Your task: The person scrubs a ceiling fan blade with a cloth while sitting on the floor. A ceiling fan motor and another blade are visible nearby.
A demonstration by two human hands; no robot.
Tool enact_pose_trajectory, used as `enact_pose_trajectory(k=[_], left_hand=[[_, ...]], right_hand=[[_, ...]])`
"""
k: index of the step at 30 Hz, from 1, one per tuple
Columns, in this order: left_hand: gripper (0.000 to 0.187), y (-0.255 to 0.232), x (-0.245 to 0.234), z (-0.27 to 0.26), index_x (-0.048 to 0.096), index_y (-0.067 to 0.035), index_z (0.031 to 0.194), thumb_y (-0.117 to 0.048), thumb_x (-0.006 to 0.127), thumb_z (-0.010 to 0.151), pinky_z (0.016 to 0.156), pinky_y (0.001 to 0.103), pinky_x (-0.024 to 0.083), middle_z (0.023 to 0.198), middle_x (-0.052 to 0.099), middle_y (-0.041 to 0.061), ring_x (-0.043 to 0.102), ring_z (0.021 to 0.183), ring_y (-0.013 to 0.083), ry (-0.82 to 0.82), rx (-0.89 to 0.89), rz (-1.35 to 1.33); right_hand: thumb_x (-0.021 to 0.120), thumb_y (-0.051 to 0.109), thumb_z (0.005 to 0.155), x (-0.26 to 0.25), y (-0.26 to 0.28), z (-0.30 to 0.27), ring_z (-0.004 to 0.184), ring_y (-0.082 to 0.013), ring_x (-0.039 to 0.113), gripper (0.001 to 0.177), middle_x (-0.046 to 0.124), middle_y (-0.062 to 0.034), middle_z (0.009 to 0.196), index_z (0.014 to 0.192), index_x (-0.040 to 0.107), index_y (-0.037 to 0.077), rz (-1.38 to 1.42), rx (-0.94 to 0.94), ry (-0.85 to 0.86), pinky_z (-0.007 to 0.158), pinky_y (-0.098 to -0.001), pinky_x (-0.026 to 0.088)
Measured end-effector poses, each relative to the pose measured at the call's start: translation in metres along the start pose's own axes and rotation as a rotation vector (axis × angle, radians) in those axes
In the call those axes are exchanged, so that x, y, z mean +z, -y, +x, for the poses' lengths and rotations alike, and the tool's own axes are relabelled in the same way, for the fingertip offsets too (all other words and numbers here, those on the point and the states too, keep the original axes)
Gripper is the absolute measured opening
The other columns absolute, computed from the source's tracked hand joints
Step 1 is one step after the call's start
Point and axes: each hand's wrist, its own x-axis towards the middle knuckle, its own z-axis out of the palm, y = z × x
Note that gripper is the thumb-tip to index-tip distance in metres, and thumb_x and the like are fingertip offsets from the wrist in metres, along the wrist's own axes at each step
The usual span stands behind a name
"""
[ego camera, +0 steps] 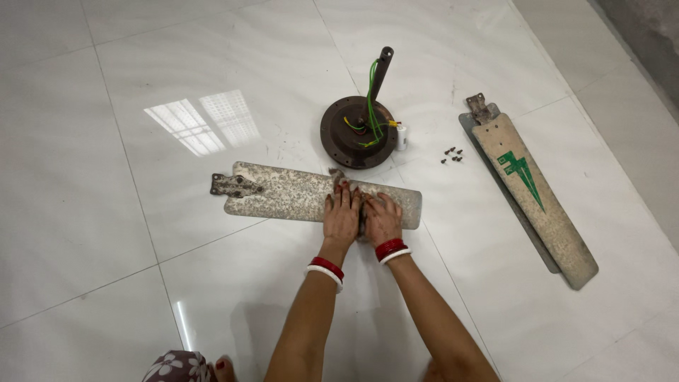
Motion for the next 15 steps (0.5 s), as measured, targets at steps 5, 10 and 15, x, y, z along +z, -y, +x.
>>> enact_pose_trajectory(k=[5,10,15], left_hand=[[0.058,0.049,-0.004,-0.007,0.034,-0.018,0.157,-0.020,0.048,0.101,0.125,0.054,0.017,0.169,0.024,0.010,0.024,0.154,0.0304,0.028,-0.111,-0.042],[0.062,0.087,-0.015,-0.025,0.034,-0.016,0.158,-0.020,0.048,0.098,0.121,0.055,0.017,0.166,0.024,0.011,0.025,0.150,0.0315,0.032,-0.202,0.014],[0.053,0.080,-0.014,-0.043,0.041,-0.021,0.156,-0.021,0.046,0.104,0.125,0.056,0.015,0.165,0.029,0.011,0.026,0.152,0.0312,0.062,-0.068,0.014]], right_hand=[[0.057,0.008,0.091,0.011,0.020,0.002,0.142,-0.0280,0.043,0.048,0.056,-0.0091,0.146,0.139,0.060,0.007,0.040,-0.161,0.118,0.116,-0.0496,0.029],[0.049,-0.001,0.091,0.023,0.033,0.002,0.146,-0.0253,0.040,0.059,0.047,-0.0087,0.157,0.149,0.050,0.009,-0.008,-0.071,0.021,0.118,-0.0507,0.024],[0.048,0.001,0.090,0.039,0.052,0.003,0.149,-0.0278,0.033,0.055,0.042,-0.0072,0.159,0.144,0.053,0.012,-0.015,-0.102,0.073,0.118,-0.0549,0.019]])
